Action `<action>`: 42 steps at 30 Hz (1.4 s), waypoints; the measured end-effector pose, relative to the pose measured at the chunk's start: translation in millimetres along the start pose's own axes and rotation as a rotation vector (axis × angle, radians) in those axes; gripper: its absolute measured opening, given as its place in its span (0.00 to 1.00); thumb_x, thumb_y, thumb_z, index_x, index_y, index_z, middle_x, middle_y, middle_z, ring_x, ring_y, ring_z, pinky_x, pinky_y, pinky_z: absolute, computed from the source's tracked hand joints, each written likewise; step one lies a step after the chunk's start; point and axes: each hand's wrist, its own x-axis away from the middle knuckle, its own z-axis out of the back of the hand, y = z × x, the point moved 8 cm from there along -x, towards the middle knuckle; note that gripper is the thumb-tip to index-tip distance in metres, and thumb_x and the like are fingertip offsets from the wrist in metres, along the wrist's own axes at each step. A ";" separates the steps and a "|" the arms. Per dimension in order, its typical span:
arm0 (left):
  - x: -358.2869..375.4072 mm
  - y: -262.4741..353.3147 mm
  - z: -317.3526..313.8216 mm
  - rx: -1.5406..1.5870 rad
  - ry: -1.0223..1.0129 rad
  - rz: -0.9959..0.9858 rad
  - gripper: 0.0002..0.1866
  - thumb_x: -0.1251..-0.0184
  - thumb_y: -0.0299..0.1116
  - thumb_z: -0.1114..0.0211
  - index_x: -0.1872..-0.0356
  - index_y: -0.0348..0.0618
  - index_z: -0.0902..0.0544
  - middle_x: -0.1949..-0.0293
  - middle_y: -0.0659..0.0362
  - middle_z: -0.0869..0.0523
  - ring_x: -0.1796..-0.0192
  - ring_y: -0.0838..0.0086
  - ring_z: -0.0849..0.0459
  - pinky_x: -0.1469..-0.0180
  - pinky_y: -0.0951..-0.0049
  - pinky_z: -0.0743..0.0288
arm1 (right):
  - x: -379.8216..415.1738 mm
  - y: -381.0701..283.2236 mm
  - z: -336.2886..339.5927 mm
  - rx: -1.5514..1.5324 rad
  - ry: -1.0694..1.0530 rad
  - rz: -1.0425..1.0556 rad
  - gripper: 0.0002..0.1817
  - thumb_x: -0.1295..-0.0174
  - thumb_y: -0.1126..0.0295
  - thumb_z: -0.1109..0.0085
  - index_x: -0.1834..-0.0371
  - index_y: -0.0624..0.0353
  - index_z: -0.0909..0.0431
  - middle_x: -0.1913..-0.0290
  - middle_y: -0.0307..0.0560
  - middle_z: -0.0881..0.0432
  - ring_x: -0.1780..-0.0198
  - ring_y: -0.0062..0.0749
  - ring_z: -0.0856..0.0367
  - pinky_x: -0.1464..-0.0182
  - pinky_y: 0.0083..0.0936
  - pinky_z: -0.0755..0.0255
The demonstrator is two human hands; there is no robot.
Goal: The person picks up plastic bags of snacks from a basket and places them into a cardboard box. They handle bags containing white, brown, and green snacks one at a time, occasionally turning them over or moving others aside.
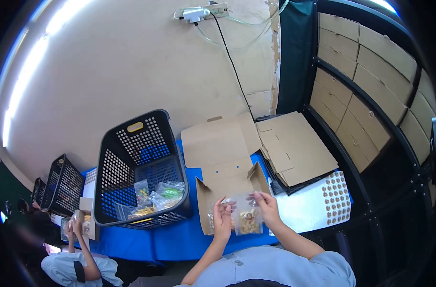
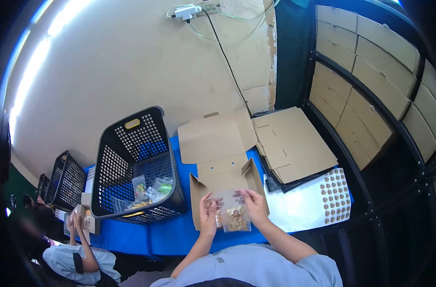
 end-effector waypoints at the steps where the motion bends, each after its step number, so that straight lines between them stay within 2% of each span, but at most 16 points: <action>1: -4.5 -3.1 4.6 -0.105 0.026 -0.092 0.21 0.27 0.38 0.43 0.38 0.37 0.29 0.51 0.53 0.18 0.52 0.74 0.21 0.44 0.72 0.29 | -2.2 -9.0 3.6 0.020 0.012 0.005 0.15 0.29 0.66 0.49 0.53 0.68 0.19 0.57 0.46 0.15 0.58 0.23 0.19 0.55 0.19 0.26; 3: -3.3 -14.0 -0.8 -0.224 -0.063 -0.072 0.25 0.29 0.39 0.40 0.35 0.41 0.33 0.47 0.56 0.23 0.43 0.75 0.27 0.39 0.72 0.33 | 1.7 -5.8 6.2 0.090 -0.027 0.052 0.15 0.29 0.67 0.50 0.53 0.68 0.19 0.56 0.48 0.15 0.57 0.24 0.19 0.54 0.20 0.26; 8: 15.8 -3.3 -35.9 -0.278 0.084 -0.288 0.18 0.29 0.40 0.40 0.46 0.38 0.24 0.51 0.58 0.20 0.45 0.74 0.24 0.41 0.73 0.32 | 21.7 -26.6 -20.8 0.336 -0.278 0.371 0.15 0.34 0.71 0.45 0.47 0.66 0.23 0.57 0.49 0.20 0.55 0.35 0.21 0.48 0.28 0.29; 10: 11.1 -18.0 -33.4 -0.233 0.002 -0.080 0.16 0.29 0.40 0.40 0.52 0.38 0.19 0.54 0.58 0.17 0.49 0.75 0.22 0.44 0.73 0.31 | 18.2 -22.1 -12.5 0.315 -0.210 0.264 0.16 0.36 0.69 0.42 0.46 0.62 0.23 0.55 0.49 0.24 0.51 0.37 0.24 0.47 0.28 0.31; 12: 10.5 -19.8 -38.2 -0.221 0.013 -0.087 0.14 0.27 0.39 0.43 0.55 0.38 0.18 0.56 0.58 0.15 0.52 0.77 0.21 0.45 0.75 0.31 | 14.3 -36.6 9.1 0.480 0.096 0.296 0.19 0.38 0.70 0.39 0.44 0.63 0.26 0.49 0.50 0.26 0.54 0.32 0.23 0.54 0.28 0.28; 14: 5.4 -29.4 -39.0 -0.188 0.005 -0.058 0.18 0.24 0.42 0.48 0.55 0.36 0.18 0.56 0.57 0.15 0.52 0.76 0.20 0.45 0.74 0.30 | 4.4 -28.0 17.4 0.577 -0.016 0.346 0.19 0.38 0.67 0.36 0.46 0.63 0.24 0.59 0.45 0.22 0.58 0.27 0.23 0.55 0.24 0.29; 16: 1.0 -40.4 -35.2 -0.316 -0.045 -0.111 0.21 0.23 0.44 0.52 0.54 0.35 0.18 0.56 0.56 0.15 0.52 0.74 0.20 0.45 0.73 0.30 | -1.2 4.1 24.5 0.160 -0.148 -0.048 0.16 0.37 0.67 0.37 0.49 0.63 0.21 0.68 0.38 0.20 0.63 0.21 0.24 0.57 0.20 0.30; 18: 0.6 -38.5 -37.0 -0.443 -0.083 -0.169 0.24 0.22 0.46 0.56 0.53 0.34 0.18 0.57 0.55 0.14 0.51 0.73 0.19 0.44 0.73 0.30 | -3.3 -1.0 32.1 0.065 -0.131 -0.056 0.15 0.33 0.64 0.42 0.48 0.62 0.20 0.68 0.35 0.18 0.64 0.17 0.23 0.56 0.17 0.30; 21: 3.4 -20.0 -58.7 -0.550 -0.192 -0.228 0.29 0.21 0.50 0.61 0.51 0.31 0.20 0.57 0.52 0.14 0.51 0.70 0.18 0.43 0.71 0.30 | -2.0 14.3 48.3 -0.188 -0.237 -0.351 0.27 0.26 0.53 0.60 0.32 0.60 0.34 0.50 0.45 0.18 0.49 0.26 0.19 0.44 0.25 0.27; 26: -10.7 -20.0 -76.2 -0.165 -0.176 -0.085 0.31 0.22 0.53 0.63 0.47 0.32 0.22 0.59 0.49 0.14 0.53 0.69 0.17 0.43 0.70 0.29 | 9.4 98.9 67.6 -0.085 -0.551 -0.599 0.31 0.27 0.48 0.63 0.31 0.60 0.39 0.39 0.53 0.26 0.41 0.37 0.23 0.37 0.35 0.30; 28: -26.4 -32.9 -76.1 -0.153 -0.228 -0.016 0.31 0.22 0.53 0.63 0.45 0.33 0.23 0.56 0.50 0.15 0.51 0.69 0.18 0.43 0.69 0.28 | 36.8 105.6 39.3 -0.541 -0.775 -0.805 0.30 0.27 0.49 0.62 0.29 0.56 0.41 0.40 0.58 0.26 0.38 0.42 0.25 0.33 0.42 0.35; 31: -50.3 -70.1 -64.5 -0.282 -0.257 0.113 0.32 0.22 0.55 0.65 0.40 0.37 0.26 0.47 0.52 0.19 0.46 0.68 0.20 0.40 0.67 0.31 | 46.2 96.2 21.6 -0.891 -0.940 -0.805 0.30 0.31 0.51 0.54 0.32 0.59 0.38 0.50 0.52 0.22 0.49 0.42 0.20 0.35 0.49 0.34; 32: -52.5 -81.3 -59.5 -0.277 -0.254 0.123 0.32 0.22 0.55 0.65 0.40 0.37 0.26 0.47 0.52 0.19 0.46 0.68 0.20 0.40 0.67 0.31 | 45.1 115.2 29.1 -0.864 -0.851 -0.909 0.31 0.29 0.48 0.59 0.35 0.62 0.34 0.61 0.48 0.23 0.58 0.42 0.19 0.37 0.52 0.34; 36: -70.1 -134.4 -35.4 -0.333 -0.278 0.110 0.28 0.21 0.48 0.60 0.35 0.36 0.31 0.45 0.48 0.20 0.41 0.61 0.24 0.35 0.64 0.36 | 5.1 112.4 79.8 -0.569 -0.462 -0.708 0.20 0.29 0.53 0.53 0.48 0.59 0.27 0.62 0.39 0.21 0.62 0.27 0.19 0.48 0.36 0.23; 39: -67.0 -148.2 -44.7 -0.989 -0.429 -0.111 0.25 0.37 0.26 0.47 0.37 0.37 0.29 0.38 0.44 0.26 0.38 0.48 0.29 0.34 0.58 0.38 | -20.3 92.1 108.7 -0.340 -0.263 -0.583 0.15 0.31 0.58 0.47 0.50 0.57 0.28 0.60 0.39 0.19 0.62 0.23 0.18 0.56 0.28 0.21; 42: -49.2 -164.0 -63.3 -1.294 -0.711 -0.176 0.26 0.42 0.24 0.44 0.39 0.43 0.26 0.36 0.48 0.27 0.36 0.53 0.30 0.32 0.58 0.39 | -33.0 93.3 140.5 -0.102 -0.049 -0.508 0.15 0.34 0.65 0.44 0.47 0.58 0.29 0.57 0.43 0.19 0.57 0.25 0.17 0.58 0.27 0.20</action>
